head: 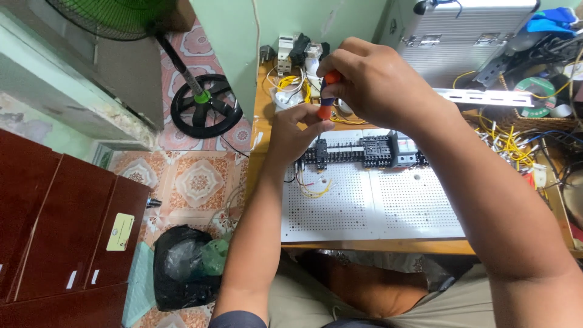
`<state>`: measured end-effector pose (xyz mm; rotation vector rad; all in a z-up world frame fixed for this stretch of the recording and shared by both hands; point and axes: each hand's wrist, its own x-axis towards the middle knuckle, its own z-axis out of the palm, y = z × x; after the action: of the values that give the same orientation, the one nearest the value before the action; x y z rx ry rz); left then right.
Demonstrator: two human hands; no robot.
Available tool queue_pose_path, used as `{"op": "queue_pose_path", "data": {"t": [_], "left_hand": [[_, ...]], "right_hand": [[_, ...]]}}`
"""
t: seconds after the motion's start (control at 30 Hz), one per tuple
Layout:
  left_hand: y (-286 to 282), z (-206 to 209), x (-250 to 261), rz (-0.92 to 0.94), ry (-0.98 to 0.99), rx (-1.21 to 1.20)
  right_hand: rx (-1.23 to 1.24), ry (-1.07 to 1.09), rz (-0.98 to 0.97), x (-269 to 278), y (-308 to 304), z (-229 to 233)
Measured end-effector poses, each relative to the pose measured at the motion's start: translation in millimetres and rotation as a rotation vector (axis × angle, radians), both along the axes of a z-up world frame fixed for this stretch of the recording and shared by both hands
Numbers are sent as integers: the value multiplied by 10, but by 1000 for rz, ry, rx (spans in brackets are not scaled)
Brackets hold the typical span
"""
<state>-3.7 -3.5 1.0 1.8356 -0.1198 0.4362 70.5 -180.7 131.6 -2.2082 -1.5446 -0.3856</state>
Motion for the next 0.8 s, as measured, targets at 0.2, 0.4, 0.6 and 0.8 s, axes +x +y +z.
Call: {"op": "queue_pose_path", "data": {"t": [0.2, 0.4, 0.6, 0.8], "left_hand": [[-27, -33, 2, -6, -120, 54], [-9, 99, -225, -7, -213, -3], [33, -67, -551, 140, -104, -149], [52, -128, -545, 137, -106, -176]], "right_hand": [[40, 150, 1, -200, 53, -226], [227, 108, 70, -409, 34, -76], [141, 173, 136, -481, 212, -113], [120, 159, 134, -479, 316, -224]]}}
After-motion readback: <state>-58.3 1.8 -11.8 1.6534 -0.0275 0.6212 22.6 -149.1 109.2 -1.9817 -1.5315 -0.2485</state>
